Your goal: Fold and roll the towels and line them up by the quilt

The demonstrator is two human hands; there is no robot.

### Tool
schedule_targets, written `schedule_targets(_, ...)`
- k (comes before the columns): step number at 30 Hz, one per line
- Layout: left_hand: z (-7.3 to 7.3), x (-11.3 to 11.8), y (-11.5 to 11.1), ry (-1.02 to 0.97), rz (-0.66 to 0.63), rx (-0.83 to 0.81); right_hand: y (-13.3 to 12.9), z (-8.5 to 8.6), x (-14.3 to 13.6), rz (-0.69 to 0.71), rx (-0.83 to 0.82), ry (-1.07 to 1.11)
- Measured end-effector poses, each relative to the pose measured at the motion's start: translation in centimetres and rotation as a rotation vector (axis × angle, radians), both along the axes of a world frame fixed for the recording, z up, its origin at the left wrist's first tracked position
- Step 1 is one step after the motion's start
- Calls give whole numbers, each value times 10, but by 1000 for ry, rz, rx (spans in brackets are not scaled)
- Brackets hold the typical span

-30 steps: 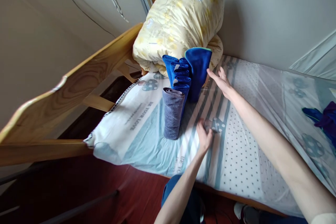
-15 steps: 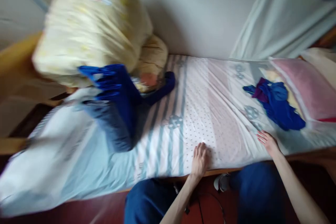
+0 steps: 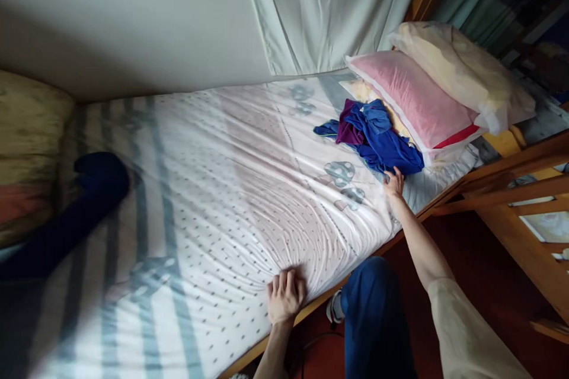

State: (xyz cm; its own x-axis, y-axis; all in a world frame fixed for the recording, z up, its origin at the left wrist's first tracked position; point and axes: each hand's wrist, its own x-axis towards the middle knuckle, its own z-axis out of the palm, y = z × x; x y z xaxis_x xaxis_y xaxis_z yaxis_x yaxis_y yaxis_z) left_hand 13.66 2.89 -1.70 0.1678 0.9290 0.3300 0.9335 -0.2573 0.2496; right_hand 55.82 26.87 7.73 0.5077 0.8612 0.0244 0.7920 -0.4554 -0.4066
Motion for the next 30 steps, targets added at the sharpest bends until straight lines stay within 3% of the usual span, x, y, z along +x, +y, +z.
schedule_targets(5, -1, -4, 0, 88, -57, 19, 59, -24, 11, 91, -106, -162)
schedule_targets(9, -1, -5, -1, 91, -71, 25, 74, -28, 12, 76, -5, -113)
schedule_targets(12, -3, -5, -1, 91, -67, 21, 74, -11, 17, 1, 305, -24)
schedule_targets(16, -6, -5, -2, 76, -42, 0, 47, 41, 15, -18, 710, 87)
schedule_targets(18, -8, -5, -2, 55, -36, -18, 12, 77, 3, 69, 795, 140)
schedule_targets(20, -8, -4, 1, 4, -30, -52, -39, 116, -18, 195, 799, 173)
schedule_targets(22, -4, -3, 9, -103, -19, -120, -103, 149, -45, 351, 710, 217)
schedule_targets(24, 8, -1, 19, -265, 1, -230, -174, 171, -77, 467, 615, 277)
schedule_targets(27, 48, -6, 23, -558, 17, -507, -277, 174, -129, 549, 511, 392)
schedule_targets(30, 112, -20, -10, -818, -46, -753, -360, 154, -185, 440, 410, 472)
